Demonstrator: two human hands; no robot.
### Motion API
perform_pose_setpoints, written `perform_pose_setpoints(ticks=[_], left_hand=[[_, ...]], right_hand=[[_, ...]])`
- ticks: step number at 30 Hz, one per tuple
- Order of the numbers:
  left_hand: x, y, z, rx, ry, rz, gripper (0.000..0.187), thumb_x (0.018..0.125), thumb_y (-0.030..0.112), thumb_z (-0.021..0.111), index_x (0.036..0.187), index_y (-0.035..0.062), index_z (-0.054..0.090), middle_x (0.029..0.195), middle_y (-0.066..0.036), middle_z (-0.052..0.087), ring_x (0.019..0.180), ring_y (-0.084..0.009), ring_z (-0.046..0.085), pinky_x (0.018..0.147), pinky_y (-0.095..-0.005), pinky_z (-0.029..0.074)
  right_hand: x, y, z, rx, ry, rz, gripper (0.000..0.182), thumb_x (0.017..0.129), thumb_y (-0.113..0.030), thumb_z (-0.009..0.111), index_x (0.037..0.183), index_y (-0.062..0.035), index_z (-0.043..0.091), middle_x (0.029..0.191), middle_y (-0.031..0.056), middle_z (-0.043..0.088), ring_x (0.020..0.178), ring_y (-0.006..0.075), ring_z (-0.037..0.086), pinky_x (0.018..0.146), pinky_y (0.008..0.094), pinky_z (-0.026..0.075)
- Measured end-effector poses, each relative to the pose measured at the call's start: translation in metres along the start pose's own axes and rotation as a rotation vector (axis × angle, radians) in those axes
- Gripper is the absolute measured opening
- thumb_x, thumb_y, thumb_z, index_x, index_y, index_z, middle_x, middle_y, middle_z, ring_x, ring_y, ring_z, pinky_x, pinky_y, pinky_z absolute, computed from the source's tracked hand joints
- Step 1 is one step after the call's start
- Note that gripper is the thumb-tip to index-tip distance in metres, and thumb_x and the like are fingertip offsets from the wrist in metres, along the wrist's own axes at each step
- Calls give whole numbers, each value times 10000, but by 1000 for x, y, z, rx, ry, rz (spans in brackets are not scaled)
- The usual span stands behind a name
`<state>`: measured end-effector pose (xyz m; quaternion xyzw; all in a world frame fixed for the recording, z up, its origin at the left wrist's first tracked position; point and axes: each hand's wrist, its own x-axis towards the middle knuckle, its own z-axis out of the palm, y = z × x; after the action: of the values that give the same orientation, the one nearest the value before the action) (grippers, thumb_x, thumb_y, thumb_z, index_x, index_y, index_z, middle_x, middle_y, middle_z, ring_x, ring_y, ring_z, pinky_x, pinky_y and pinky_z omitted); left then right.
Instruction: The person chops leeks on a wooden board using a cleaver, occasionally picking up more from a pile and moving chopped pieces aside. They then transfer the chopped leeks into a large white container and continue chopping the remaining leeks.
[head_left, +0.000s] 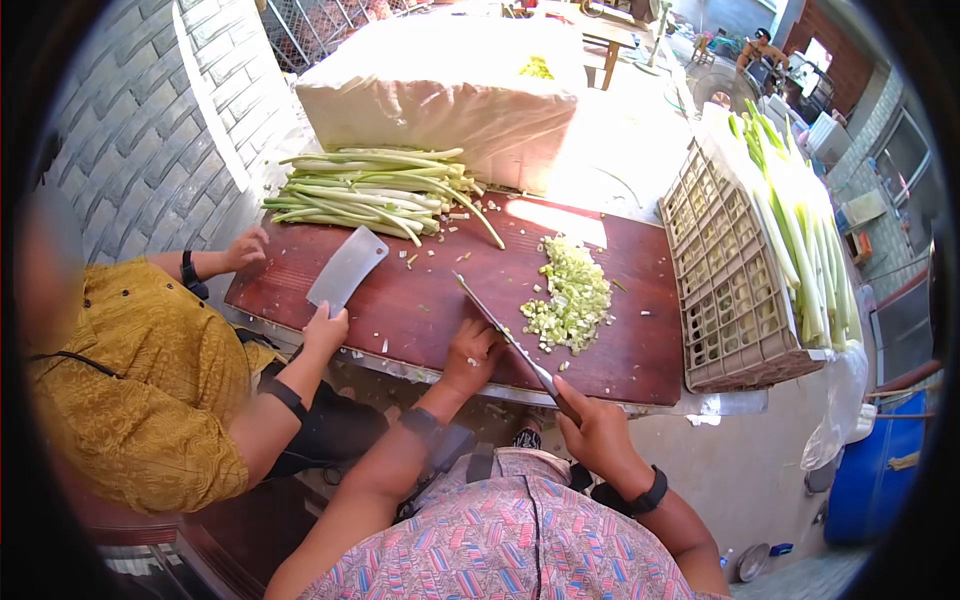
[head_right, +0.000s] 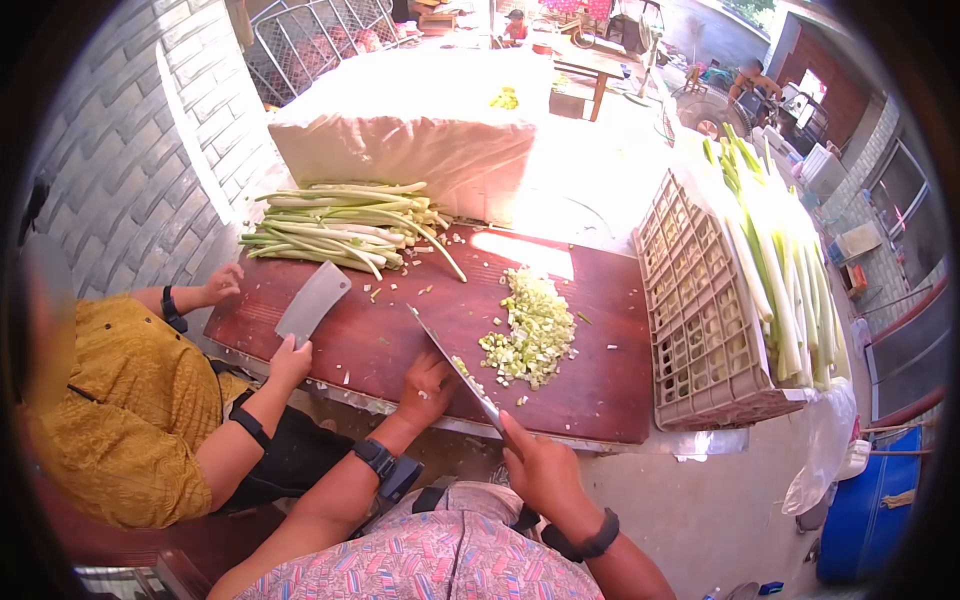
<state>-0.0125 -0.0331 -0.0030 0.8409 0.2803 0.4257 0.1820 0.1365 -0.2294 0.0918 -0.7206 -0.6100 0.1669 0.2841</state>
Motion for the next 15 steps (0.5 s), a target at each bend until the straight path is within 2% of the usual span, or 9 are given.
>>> perform_pose_setpoints(ticks=[2, 6, 8, 15], left_hand=[[-1, -3, 1, -10, -25, 16, 111, 707, 25, 709, 782, 54, 632, 860, -106, 611, 815, -329, 562, 723, -416, 478], [-2, 1, -5, 4, -84, -6, 111, 720, 13, 699, 797, 51, 628, 869, -111, 607, 837, -328, 568, 732, -415, 479], [-2, 3, -6, -19, -98, 14, 126, 727, -2, 691, 819, 45, 619, 887, -116, 604, 867, -327, 573, 751, -418, 480], [-2, 4, -5, -59, -84, 37, 136, 739, -22, 683, 837, 40, 613, 898, -120, 601, 885, -333, 572, 759, -417, 483]], right_hand=[[13, 6, 10, 60, 13, -19, 600, 804, -146, 691, 1378, -185, 523, 723, 188, 632, 647, 396, 622, 588, 482, 487], [30, 14, 31, 131, 49, 23, 564, 807, -124, 677, 1356, -151, 548, 773, 232, 642, 695, 422, 631, 620, 483, 494], [34, 18, 35, 314, 86, 137, 524, 823, -67, 661, 1337, -108, 566, 889, 250, 670, 798, 362, 696, 697, 355, 528], [13, 21, 7, 157, 166, 146, 505, 812, -46, 670, 1309, -95, 590, 844, 242, 671, 751, 329, 705, 678, 322, 519]])
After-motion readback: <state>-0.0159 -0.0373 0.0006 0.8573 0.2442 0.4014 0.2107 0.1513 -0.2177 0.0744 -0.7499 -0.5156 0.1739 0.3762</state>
